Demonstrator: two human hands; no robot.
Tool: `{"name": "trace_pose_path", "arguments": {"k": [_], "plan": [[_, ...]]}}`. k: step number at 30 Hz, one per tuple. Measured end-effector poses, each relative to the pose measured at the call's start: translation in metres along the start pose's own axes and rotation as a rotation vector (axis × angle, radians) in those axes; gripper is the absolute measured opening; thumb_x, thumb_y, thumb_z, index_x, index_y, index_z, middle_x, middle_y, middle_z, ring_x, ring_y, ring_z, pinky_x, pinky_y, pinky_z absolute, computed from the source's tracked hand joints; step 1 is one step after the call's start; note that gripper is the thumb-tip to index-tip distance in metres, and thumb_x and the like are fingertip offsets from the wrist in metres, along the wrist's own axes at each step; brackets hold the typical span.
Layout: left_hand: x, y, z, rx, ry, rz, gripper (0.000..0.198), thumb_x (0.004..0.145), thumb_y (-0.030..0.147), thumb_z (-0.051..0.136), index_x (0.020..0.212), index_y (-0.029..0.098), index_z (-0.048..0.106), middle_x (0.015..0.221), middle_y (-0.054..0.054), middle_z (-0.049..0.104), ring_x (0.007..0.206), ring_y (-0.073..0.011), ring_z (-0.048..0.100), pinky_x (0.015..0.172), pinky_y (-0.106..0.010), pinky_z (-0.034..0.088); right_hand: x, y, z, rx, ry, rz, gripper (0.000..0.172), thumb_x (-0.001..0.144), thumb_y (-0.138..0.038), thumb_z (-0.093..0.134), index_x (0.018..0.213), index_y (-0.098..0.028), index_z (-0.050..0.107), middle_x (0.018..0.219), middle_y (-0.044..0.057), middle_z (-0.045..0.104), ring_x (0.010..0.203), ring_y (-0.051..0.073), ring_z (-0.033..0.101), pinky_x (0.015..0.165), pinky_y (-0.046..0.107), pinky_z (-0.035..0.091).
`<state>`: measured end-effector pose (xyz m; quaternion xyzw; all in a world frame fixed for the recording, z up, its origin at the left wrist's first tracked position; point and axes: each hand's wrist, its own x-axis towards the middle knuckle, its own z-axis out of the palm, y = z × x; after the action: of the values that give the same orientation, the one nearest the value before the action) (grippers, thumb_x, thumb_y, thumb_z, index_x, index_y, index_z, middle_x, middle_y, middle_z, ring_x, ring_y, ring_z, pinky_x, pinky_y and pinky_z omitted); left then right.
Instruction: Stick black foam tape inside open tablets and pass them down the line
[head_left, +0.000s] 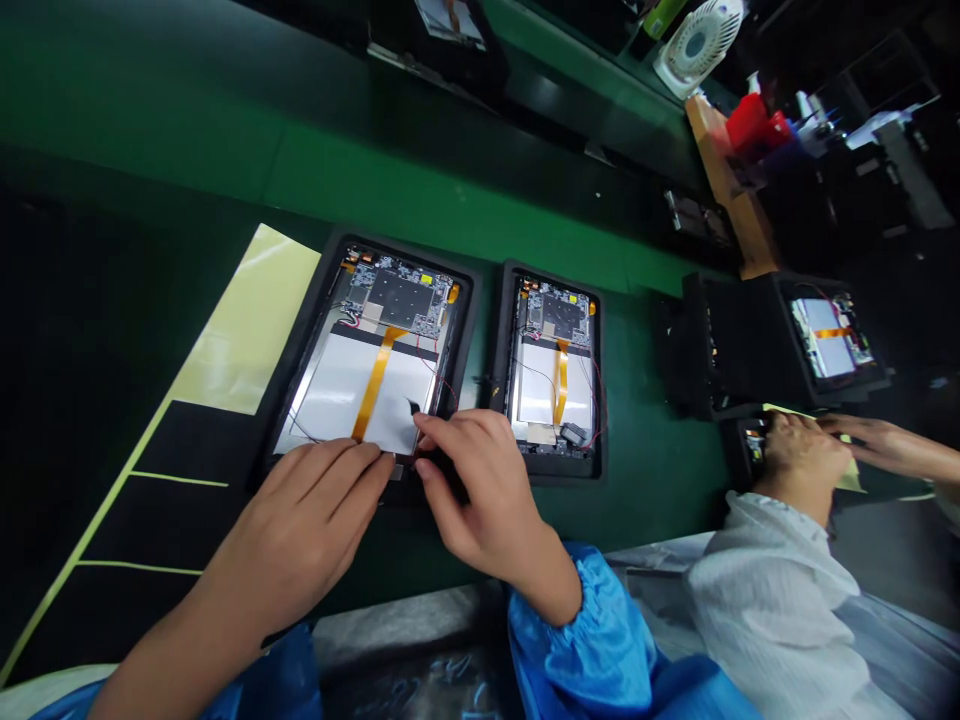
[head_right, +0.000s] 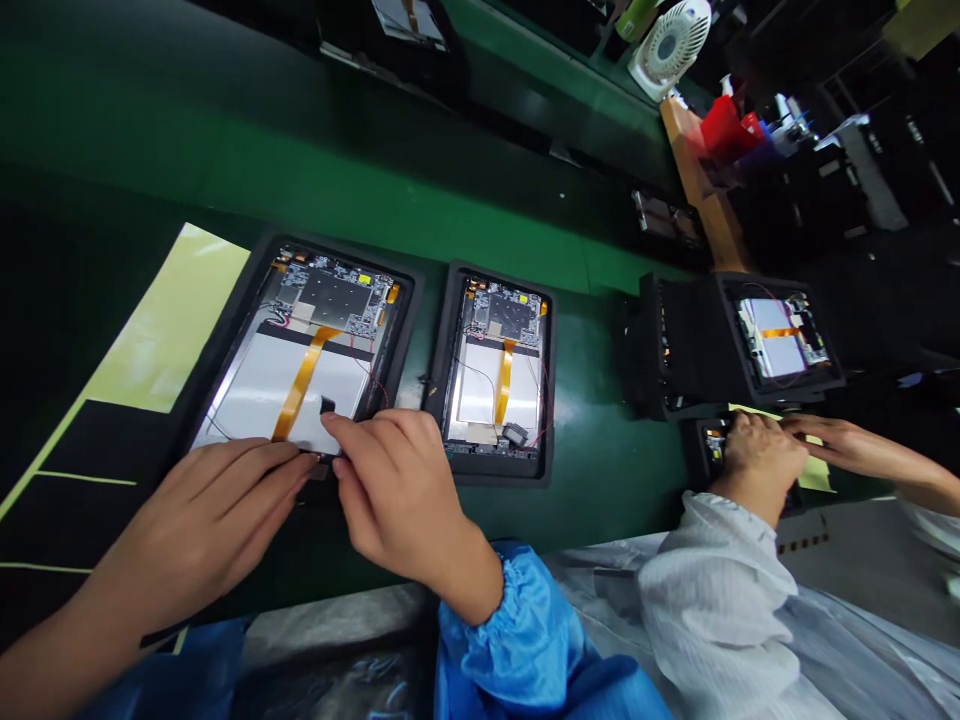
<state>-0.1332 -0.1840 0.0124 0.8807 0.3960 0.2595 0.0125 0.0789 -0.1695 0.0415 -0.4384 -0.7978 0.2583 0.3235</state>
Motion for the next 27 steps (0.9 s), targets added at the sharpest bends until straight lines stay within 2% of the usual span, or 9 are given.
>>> {"name": "trace_pose_path", "arguments": {"k": [1,3,6,8,10,13,17,22,27], "plan": [[0.000,0.001,0.001,-0.005,-0.008,-0.002,0.023,0.101,0.005,0.049,0.121,0.009,0.061,0.109,-0.015,0.069,0.098,-0.0305,0.064,0.087,-0.045,0.051,-0.004,-0.006,0.000,0.148,0.068,0.091,0.040,0.103,-0.014,0.054,0.142,-0.021,0.056,0.104,0.008,0.071,0.098,0.022,0.062,0.089,0.040,0.050],[-0.002,0.002,0.002,-0.032,-0.014,-0.018,0.024,0.102,0.005,0.049,0.122,0.010,0.059,0.111,-0.015,0.068,0.100,-0.0303,0.063,0.089,-0.046,0.050,-0.013,-0.020,0.002,0.555,0.125,0.360,0.035,0.105,-0.023,0.058,0.139,-0.024,0.057,0.089,0.002,0.068,0.077,0.016,0.062,0.073,0.031,0.052],[-0.004,0.002,0.002,-0.087,-0.003,-0.056,0.019,0.103,0.006,0.050,0.118,0.013,0.059,0.111,-0.013,0.066,0.102,-0.0295,0.061,0.091,-0.046,0.050,-0.026,-0.037,0.011,1.184,0.047,0.731,0.037,0.104,-0.041,0.063,0.136,-0.024,0.058,0.065,-0.007,0.056,0.045,0.007,0.041,0.047,0.021,0.038],[-0.005,0.001,0.002,-0.119,0.001,-0.083,0.014,0.103,0.008,0.052,0.113,0.014,0.059,0.111,-0.013,0.065,0.102,-0.0292,0.060,0.091,-0.046,0.049,-0.032,-0.043,0.019,1.434,0.024,0.847,0.042,0.100,-0.045,0.067,0.136,-0.023,0.059,0.058,-0.010,0.052,0.040,0.005,0.031,0.042,0.018,0.029],[-0.004,0.001,0.001,-0.146,-0.003,-0.108,0.011,0.103,0.010,0.053,0.111,0.014,0.059,0.111,-0.013,0.064,0.103,-0.0290,0.060,0.092,-0.046,0.048,-0.035,-0.044,0.026,1.564,0.053,0.902,0.046,0.098,-0.043,0.069,0.138,-0.023,0.057,0.055,-0.011,0.051,0.039,0.005,0.027,0.041,0.017,0.027],[-0.003,0.002,0.000,-0.178,0.008,-0.152,0.012,0.103,0.013,0.054,0.112,0.016,0.061,0.109,-0.011,0.065,0.103,-0.0284,0.061,0.090,-0.044,0.047,-0.035,-0.044,0.031,1.612,0.122,0.949,0.043,0.099,-0.042,0.069,0.136,-0.022,0.058,0.052,-0.011,0.050,0.038,0.005,0.025,0.041,0.016,0.026],[0.000,0.005,-0.001,-0.154,0.071,-0.173,0.009,0.102,0.014,0.058,0.108,0.017,0.065,0.101,-0.008,0.070,0.096,-0.0264,0.065,0.082,-0.041,0.046,-0.036,-0.045,0.031,1.528,0.203,0.977,0.041,0.101,-0.043,0.065,0.134,-0.019,0.060,0.051,-0.010,0.051,0.037,0.004,0.025,0.040,0.016,0.025],[0.007,0.010,0.001,-0.084,0.117,-0.207,0.006,0.101,0.017,0.064,0.097,0.017,0.068,0.093,-0.008,0.072,0.088,-0.0274,0.065,0.077,-0.042,0.043,-0.042,-0.048,0.035,1.411,0.210,0.971,0.047,0.104,-0.048,0.061,0.140,-0.018,0.057,0.051,-0.010,0.053,0.038,0.005,0.030,0.040,0.016,0.026],[0.015,0.017,0.003,-0.076,0.150,-0.270,0.013,0.098,0.016,0.068,0.086,0.018,0.067,0.087,-0.007,0.072,0.082,-0.0275,0.064,0.075,-0.043,0.040,-0.046,-0.052,0.041,1.341,0.245,0.970,0.056,0.104,-0.050,0.061,0.147,-0.017,0.052,0.055,-0.009,0.054,0.042,0.005,0.033,0.042,0.016,0.028]]}}
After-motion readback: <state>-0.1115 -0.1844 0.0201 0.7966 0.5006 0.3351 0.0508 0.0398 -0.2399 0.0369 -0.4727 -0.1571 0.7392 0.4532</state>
